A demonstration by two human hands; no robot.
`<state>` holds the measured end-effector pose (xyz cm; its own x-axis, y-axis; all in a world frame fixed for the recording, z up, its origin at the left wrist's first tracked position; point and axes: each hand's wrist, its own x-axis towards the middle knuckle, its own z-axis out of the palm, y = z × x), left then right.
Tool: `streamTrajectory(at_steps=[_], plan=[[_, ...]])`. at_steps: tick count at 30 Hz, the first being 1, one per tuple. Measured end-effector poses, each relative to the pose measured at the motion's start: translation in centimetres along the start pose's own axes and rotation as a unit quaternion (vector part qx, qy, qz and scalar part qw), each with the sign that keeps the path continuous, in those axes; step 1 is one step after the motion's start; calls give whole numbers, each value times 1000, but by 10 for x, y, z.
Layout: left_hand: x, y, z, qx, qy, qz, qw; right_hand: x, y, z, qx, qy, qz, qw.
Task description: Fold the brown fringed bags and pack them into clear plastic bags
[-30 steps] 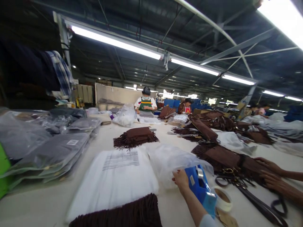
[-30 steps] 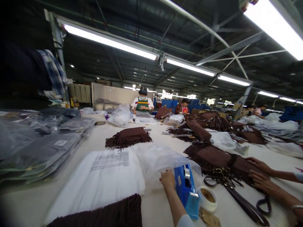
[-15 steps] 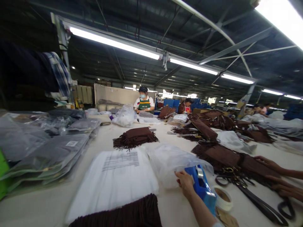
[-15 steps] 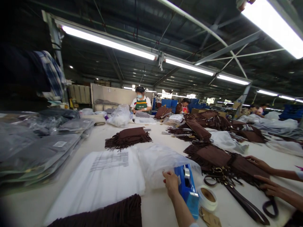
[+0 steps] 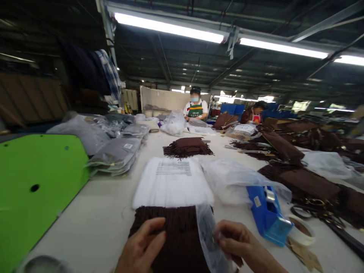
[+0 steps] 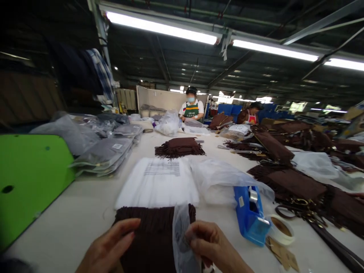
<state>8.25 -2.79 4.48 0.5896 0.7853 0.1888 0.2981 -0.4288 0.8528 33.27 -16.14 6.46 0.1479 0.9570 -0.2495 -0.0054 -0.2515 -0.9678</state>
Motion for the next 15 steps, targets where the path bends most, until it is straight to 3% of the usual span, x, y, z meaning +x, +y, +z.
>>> streamTrajectory(at_steps=[2,5,7,9,12,15], plan=[[11,26,16,-217,-34,-166,961,-1,-5,17,-1,-63,26,998],[24,43,28,-323,-112,-250,906,-1,-10,31,-6,-129,43,991],[24,39,28,-308,-118,-267,905,0,-10,33,-12,-147,44,988],[20,27,24,-285,-76,-275,915,2,-6,31,-27,-139,49,989],[14,9,18,-266,-6,-251,931,8,2,26,-55,-91,44,993],[12,2,14,-241,17,-231,943,19,8,24,-97,-16,9,995]])
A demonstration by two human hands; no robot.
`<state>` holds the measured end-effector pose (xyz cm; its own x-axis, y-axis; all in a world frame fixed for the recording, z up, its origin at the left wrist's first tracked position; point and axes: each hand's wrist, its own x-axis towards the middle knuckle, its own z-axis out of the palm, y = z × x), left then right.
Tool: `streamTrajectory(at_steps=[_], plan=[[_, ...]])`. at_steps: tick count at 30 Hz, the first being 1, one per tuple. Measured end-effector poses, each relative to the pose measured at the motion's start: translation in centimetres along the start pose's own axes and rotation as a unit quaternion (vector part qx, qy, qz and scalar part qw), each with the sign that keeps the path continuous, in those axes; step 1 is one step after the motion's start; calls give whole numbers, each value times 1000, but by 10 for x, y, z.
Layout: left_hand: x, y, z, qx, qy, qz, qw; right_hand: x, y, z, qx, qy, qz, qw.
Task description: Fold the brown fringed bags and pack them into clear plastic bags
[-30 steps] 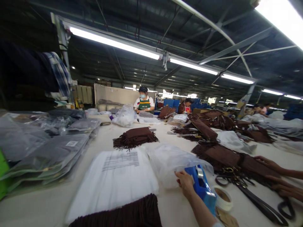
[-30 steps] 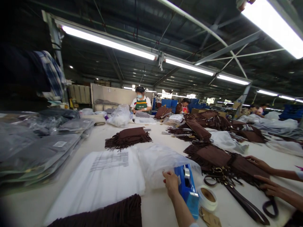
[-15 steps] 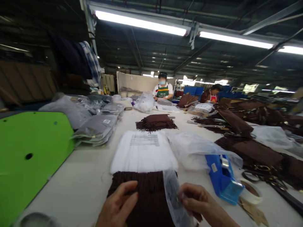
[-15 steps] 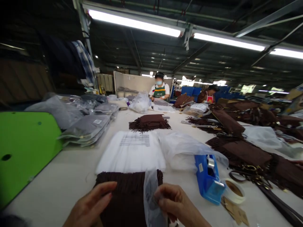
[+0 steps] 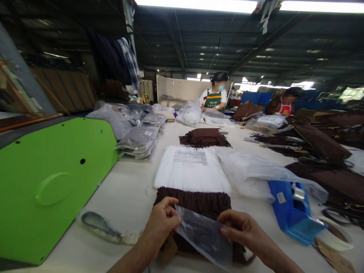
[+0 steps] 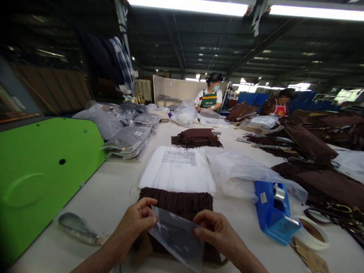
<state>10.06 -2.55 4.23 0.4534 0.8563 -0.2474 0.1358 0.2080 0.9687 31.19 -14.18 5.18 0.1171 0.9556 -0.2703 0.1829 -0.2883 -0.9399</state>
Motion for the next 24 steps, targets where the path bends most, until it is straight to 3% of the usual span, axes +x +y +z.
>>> streamTrajectory(at_steps=[5,8,11,13,16,19,21,24], plan=[[2,4,-5,49,33,30,998,22,-7,1,-141,123,-55,981],[5,3,-9,176,71,83,978,33,-11,1,-232,152,-72,958],[6,-1,-11,348,104,119,924,43,-10,2,-263,166,-77,947],[5,-6,-10,450,98,143,876,47,-7,4,-282,175,-76,940],[2,-14,-7,580,102,230,775,52,-3,8,-309,184,-74,930],[3,-21,-5,632,119,355,679,55,0,10,-329,185,-78,922],[5,-24,-5,627,81,425,648,56,2,9,-341,186,-86,917],[10,-26,-3,625,-9,434,649,56,6,7,-360,204,-105,904]])
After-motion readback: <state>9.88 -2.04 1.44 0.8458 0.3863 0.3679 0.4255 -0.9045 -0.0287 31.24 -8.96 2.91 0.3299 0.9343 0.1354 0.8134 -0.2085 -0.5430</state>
